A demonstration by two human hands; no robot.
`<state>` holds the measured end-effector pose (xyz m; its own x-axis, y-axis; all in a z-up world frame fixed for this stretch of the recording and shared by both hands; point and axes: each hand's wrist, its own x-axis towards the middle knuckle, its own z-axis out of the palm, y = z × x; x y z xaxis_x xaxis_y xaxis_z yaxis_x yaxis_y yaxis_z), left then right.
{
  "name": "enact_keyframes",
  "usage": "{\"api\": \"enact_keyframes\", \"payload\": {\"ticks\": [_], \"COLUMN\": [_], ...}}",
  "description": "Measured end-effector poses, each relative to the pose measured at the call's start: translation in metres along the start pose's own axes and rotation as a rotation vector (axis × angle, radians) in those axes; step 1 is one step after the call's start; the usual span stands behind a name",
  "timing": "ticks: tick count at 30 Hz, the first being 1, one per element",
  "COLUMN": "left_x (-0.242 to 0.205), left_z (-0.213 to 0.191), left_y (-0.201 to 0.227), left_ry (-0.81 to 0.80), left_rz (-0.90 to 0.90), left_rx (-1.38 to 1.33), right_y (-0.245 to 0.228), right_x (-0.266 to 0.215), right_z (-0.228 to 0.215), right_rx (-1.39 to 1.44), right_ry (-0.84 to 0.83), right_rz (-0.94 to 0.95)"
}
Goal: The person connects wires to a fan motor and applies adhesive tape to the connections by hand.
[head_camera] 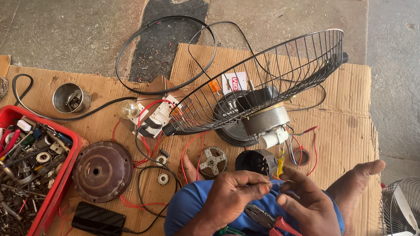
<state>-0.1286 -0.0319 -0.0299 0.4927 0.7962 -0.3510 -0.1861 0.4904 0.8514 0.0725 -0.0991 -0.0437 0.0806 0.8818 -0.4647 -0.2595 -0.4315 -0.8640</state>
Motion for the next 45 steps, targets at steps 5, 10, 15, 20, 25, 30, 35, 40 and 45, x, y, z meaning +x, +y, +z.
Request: {"api": "enact_keyframes", "payload": {"ticks": [5,10,15,20,25,30,35,40,45], "left_x": [-0.001,0.002,0.006,0.008,0.009,0.009,0.009,0.005,-0.002], "left_z": [0.010,0.011,0.019,0.018,0.011,0.015,0.012,0.010,0.008], "left_y": [0.010,0.003,-0.012,-0.017,-0.013,-0.010,-0.011,-0.019,-0.031], "left_ry": [-0.120,-0.127,-0.096,-0.044,-0.001,-0.018,-0.009,-0.004,-0.021], "left_rz": [-0.014,-0.098,-0.079,-0.027,-0.042,-0.043,-0.090,-0.144,-0.148], "left_rx": [0.115,0.085,-0.003,0.089,0.046,0.033,0.063,0.166,0.212], "right_y": [-0.004,0.007,0.014,0.042,0.008,-0.007,0.014,0.027,0.062], "right_x": [0.005,0.007,0.011,0.026,0.027,0.014,0.019,0.014,0.016], "right_z": [0.006,0.010,0.012,-0.014,-0.035,0.004,0.006,0.013,0.001], "right_rx": [-0.028,-0.189,-0.283,0.167,0.474,0.308,-0.073,-0.172,-0.118], "right_ry": [-0.055,0.200,0.347,0.323,0.195,-0.116,0.113,0.257,0.353], "right_rz": [-0.160,-0.221,-0.148,-0.060,0.101,-0.034,-0.076,0.052,0.171]}}
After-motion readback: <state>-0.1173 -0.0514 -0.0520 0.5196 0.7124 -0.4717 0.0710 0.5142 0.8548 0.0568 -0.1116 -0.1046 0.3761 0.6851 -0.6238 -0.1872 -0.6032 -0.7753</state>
